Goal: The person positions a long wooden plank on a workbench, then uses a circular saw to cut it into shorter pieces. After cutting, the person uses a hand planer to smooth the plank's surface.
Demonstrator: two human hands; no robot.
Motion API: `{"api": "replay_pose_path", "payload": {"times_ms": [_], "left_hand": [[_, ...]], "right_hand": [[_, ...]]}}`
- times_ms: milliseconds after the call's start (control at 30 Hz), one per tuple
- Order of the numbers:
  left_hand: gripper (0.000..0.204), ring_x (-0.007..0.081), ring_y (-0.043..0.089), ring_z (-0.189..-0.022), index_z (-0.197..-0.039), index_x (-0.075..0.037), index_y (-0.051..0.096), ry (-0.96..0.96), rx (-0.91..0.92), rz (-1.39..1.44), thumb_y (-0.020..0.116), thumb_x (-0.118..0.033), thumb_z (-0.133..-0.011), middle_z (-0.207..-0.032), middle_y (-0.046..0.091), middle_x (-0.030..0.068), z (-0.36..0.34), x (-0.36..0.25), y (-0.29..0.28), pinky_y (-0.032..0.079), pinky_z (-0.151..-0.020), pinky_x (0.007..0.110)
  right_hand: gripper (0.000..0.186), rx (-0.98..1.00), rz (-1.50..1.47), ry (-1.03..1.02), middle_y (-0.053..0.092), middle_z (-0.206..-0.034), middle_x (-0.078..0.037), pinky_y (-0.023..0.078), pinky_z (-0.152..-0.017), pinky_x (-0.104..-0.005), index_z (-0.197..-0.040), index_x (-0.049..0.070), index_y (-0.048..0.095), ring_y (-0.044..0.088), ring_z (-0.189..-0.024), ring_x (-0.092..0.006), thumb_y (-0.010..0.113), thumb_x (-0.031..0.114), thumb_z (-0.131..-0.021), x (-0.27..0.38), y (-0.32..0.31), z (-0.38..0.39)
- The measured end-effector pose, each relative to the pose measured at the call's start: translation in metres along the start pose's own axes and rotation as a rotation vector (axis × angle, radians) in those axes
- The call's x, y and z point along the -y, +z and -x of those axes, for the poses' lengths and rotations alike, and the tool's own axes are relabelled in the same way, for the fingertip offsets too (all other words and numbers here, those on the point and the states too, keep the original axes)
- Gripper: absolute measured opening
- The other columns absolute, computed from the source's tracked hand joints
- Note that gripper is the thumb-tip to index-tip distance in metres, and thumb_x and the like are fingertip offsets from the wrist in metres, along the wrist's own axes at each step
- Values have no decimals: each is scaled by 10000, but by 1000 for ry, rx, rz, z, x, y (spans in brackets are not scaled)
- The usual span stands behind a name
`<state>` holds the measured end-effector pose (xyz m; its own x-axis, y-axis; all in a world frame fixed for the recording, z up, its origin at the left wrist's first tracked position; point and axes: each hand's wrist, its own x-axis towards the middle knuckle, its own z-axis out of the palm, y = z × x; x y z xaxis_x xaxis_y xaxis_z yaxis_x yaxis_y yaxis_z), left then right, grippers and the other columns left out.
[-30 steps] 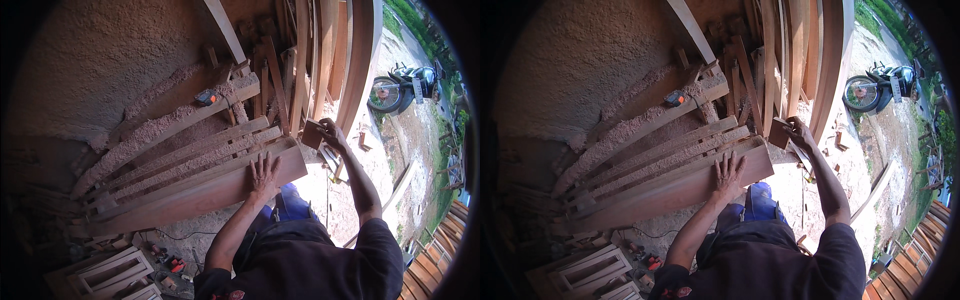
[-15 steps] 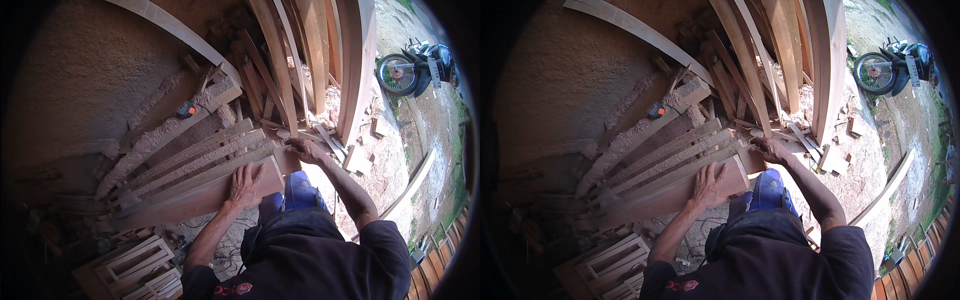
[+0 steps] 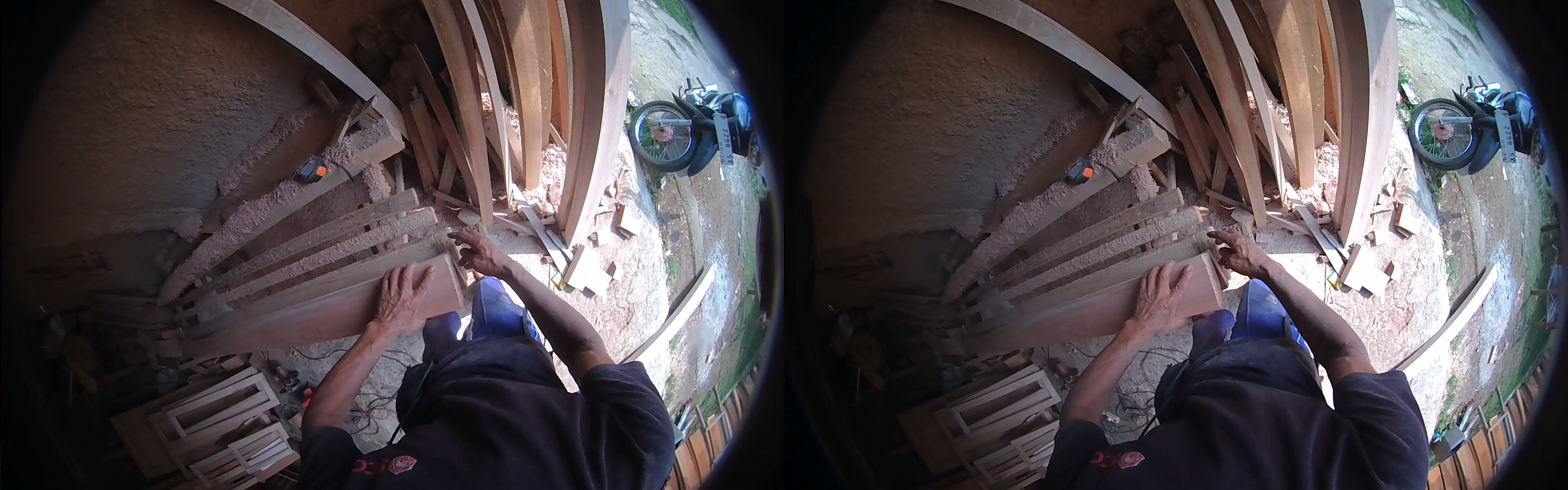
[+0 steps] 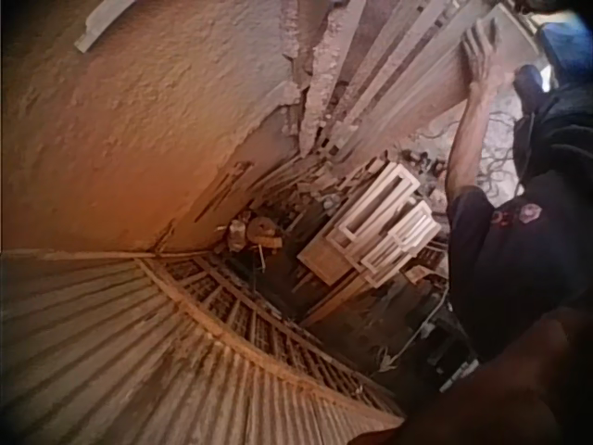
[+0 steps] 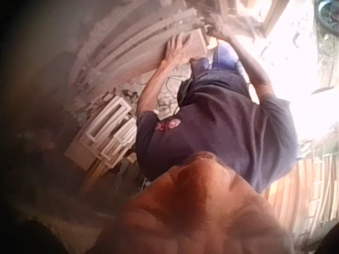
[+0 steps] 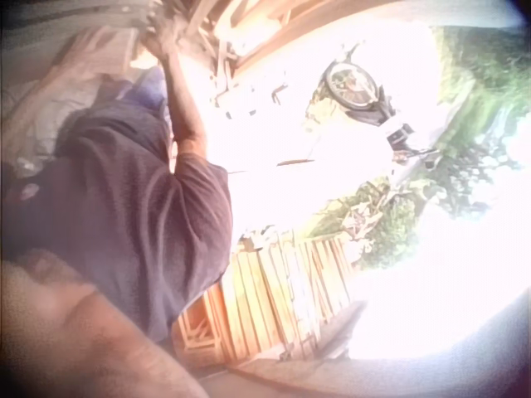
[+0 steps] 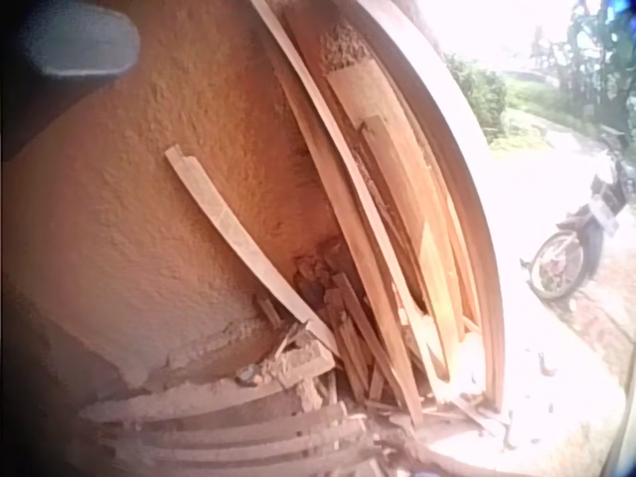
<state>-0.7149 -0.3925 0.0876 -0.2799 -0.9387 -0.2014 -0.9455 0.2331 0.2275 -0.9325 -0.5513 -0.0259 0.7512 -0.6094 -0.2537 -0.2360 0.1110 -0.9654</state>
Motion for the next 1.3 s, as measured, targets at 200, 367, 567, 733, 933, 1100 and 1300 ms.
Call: {"api": "replay_pose_path", "payload": {"times_ms": [200,367,567,733,933,1100,1300], "left_hand": [[1175,461,393,-1286,-1620,-145,288,-19,-12,46,882,-284,-616,-1474,327,262,1,0,1,314,-1133,600],[1161,476,354,-1362,-1624,-134,294,-45,83,-3,874,-445,-668,-1531,299,272,-2,2,3,277,-1177,602],[1168,475,78,-1567,-1647,-110,208,-344,-73,96,832,-502,-741,-1702,75,256,32,-21,29,126,-1248,621],[1045,503,47,-1559,-1644,-46,136,-1039,-493,287,631,-621,-924,-1687,48,294,85,-20,67,114,-1213,683],[1090,473,69,-1564,-1630,-2,-40,-1562,-1456,737,670,-489,-960,-1680,24,323,117,60,124,149,-1270,494],[977,541,559,-1236,-1650,-134,-82,-1906,-1494,789,581,-469,-1015,-1427,463,400,121,107,134,513,-971,548],[961,548,620,-1071,-1656,-177,-57,-2007,-1416,693,584,-481,-1008,-1278,555,397,116,101,120,534,-872,582]], "right_hand": [[376,142,-252,360,686,-1153,-159,566,-890,-377,-1347,-8,544,685,-1036,-272,471,3,-978,12,21,38],[382,128,-60,179,702,-1103,-135,559,-872,-393,-1259,-15,597,686,-1030,-251,514,0,-887,8,25,30],[365,280,-345,348,715,-1097,-124,580,-838,-379,-1265,17,609,717,-969,-241,575,203,-953,10,10,15],[647,200,-310,395,662,-1271,-197,583,-841,-436,-1433,53,516,699,-1054,-316,471,567,-1043,9,7,17],[966,169,-149,529,562,-1442,-237,529,-932,-565,-1549,88,390,630,-1201,-401,371,834,-936,-7,0,-10],[715,346,-252,429,274,-1677,-92,542,-917,-459,-1600,181,281,514,-1309,-296,593,489,-1036,-32,-14,-11],[678,351,-301,435,281,-1669,-117,527,-959,-475,-1631,155,270,388,-1440,-315,566,399,-1072,-45,-19,-15]]}}
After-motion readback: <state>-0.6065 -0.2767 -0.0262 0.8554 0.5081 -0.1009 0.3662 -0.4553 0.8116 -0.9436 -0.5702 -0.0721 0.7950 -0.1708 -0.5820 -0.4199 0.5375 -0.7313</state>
